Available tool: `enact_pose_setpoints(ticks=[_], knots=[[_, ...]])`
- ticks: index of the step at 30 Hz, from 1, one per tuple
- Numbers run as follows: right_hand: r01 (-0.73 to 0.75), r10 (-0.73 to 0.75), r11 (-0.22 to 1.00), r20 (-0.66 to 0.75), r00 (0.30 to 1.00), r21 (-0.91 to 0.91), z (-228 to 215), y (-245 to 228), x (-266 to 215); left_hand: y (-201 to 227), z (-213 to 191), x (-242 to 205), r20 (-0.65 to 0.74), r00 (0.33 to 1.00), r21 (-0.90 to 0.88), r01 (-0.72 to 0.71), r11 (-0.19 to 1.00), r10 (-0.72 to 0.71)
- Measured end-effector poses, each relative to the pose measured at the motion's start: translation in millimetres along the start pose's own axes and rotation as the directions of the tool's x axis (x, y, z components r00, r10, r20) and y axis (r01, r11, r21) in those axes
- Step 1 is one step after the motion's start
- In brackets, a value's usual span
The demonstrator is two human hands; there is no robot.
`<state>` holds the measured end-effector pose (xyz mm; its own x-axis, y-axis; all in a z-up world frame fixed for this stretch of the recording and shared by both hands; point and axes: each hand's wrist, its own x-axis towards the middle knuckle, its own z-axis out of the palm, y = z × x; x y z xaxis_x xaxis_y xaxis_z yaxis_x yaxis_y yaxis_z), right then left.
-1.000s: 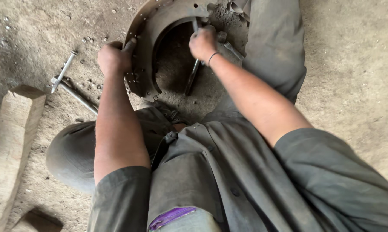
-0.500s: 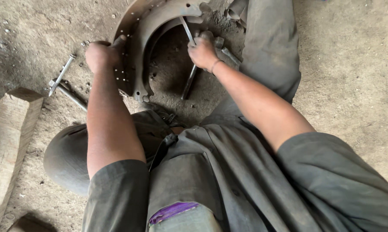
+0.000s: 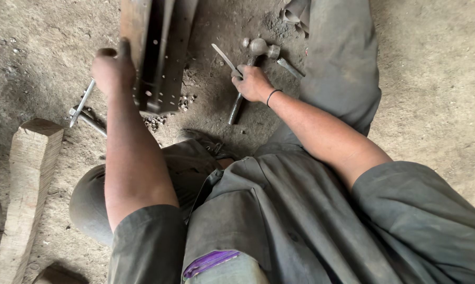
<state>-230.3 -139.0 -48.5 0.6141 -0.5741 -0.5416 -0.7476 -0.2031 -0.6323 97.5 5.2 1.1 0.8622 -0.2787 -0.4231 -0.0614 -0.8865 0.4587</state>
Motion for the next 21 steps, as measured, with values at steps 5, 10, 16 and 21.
enact_pose_setpoints(ticks=[5,10,16,21], knots=[[-0.044,0.044,0.999,0.024,0.999,0.018,7.3,20.2,7.4,-2.1,21.6,-8.2,0.139,0.990,0.506,-0.083,0.859,0.013],[-0.105,0.106,0.993,0.009,0.994,-0.053,8.2,33.8,8.8,-13.0,40.5,-14.1,0.154,0.979,0.812,-0.203,0.547,0.136],[-0.129,0.133,0.987,0.028,0.991,-0.097,3.2,30.3,5.7,12.3,26.3,-18.5,0.240,0.962,0.733,-0.090,0.674,-0.132],[-0.090,0.084,0.993,-0.072,0.994,-0.076,-2.5,27.9,9.8,43.7,25.6,-63.4,0.286,0.950,0.728,-0.133,0.672,-0.123]])
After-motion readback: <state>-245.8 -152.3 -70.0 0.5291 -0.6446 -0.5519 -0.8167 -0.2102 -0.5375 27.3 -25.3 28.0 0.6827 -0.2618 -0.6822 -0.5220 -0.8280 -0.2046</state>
